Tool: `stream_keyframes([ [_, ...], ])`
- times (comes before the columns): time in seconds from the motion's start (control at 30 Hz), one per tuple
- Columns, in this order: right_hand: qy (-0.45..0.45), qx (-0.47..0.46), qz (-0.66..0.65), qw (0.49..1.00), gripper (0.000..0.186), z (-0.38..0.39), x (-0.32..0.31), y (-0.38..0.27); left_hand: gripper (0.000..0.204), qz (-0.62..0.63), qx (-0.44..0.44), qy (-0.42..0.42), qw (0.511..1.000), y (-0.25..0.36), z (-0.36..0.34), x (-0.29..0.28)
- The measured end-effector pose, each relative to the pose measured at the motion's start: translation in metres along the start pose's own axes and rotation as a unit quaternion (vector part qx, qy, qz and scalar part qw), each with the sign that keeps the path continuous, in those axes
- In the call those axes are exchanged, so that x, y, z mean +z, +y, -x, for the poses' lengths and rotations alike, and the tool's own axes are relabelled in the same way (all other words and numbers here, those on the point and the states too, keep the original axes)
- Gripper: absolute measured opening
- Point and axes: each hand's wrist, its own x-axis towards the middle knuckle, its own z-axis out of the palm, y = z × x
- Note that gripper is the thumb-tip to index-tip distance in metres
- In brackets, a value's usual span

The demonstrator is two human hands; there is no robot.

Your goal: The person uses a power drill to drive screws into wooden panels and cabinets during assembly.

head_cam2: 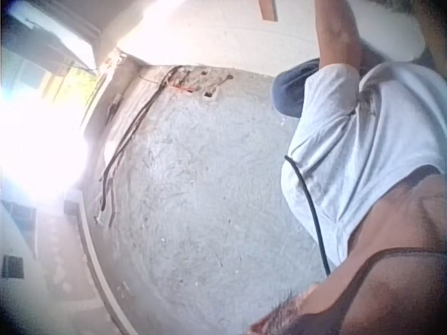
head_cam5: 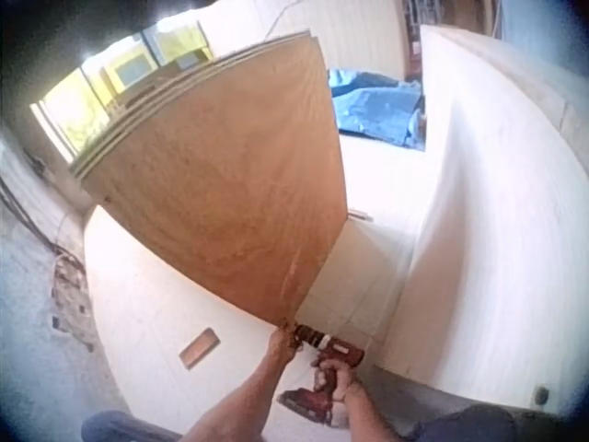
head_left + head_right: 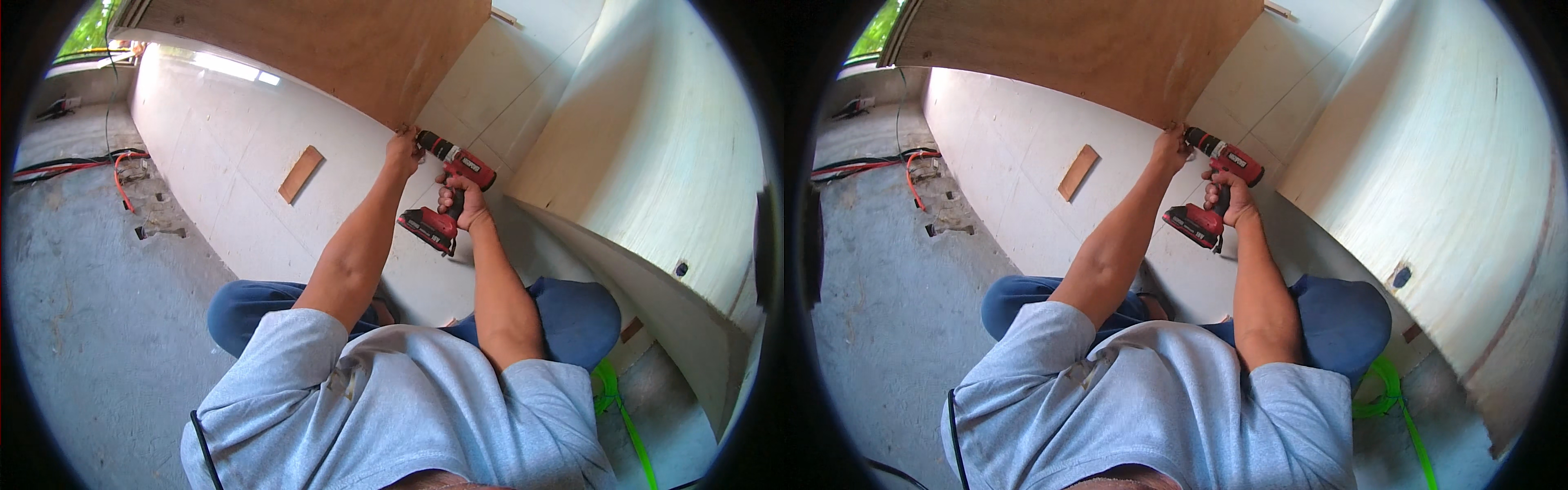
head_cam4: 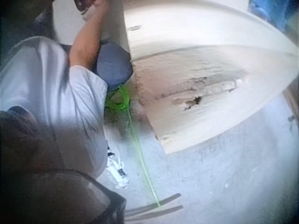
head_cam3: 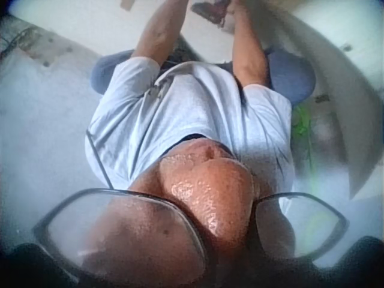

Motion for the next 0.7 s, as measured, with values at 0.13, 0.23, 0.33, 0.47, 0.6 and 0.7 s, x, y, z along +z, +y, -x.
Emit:
stream_keyframes([
  [0.13, 0.013, 0.005, -0.021, 1.000, 0.025, 0.003, -0.003, 0.000, 0.009, -0.018, 0.013, -0.004, 1.000, -0.007, 0.003, 0.005],
  [0.23, 0.017, -0.009, -0.004, 1.000, 0.024, 0.004, 0.007, 0.006, 0.010, -0.010, 0.032, -0.007, 0.999, -0.005, 0.001, 0.004],
  [0.33, 0.025, -0.007, -0.014, 1.000, 0.025, 0.005, 0.007, 0.006, 0.010, 0.019, 0.054, 0.027, 0.998, -0.009, 0.005, 0.010],
  [0.47, 0.022, 0.005, -0.005, 1.000, 0.026, 0.007, 0.001, 0.000, 0.009, -0.001, 0.011, 0.024, 1.000, -0.005, 0.009, 0.011],
  [0.6, 0.006, 0.008, -0.009, 1.000, 0.026, 0.005, 0.004, 0.002, 0.010, -0.036, 0.035, -0.011, 0.999, -0.002, 0.009, 0.005],
  [0.7, 0.015, 0.017, -0.012, 1.000, 0.025, 0.004, 0.000, -0.005, 0.012, -0.008, 0.020, 0.001, 1.000, -0.004, 0.010, 0.003],
])
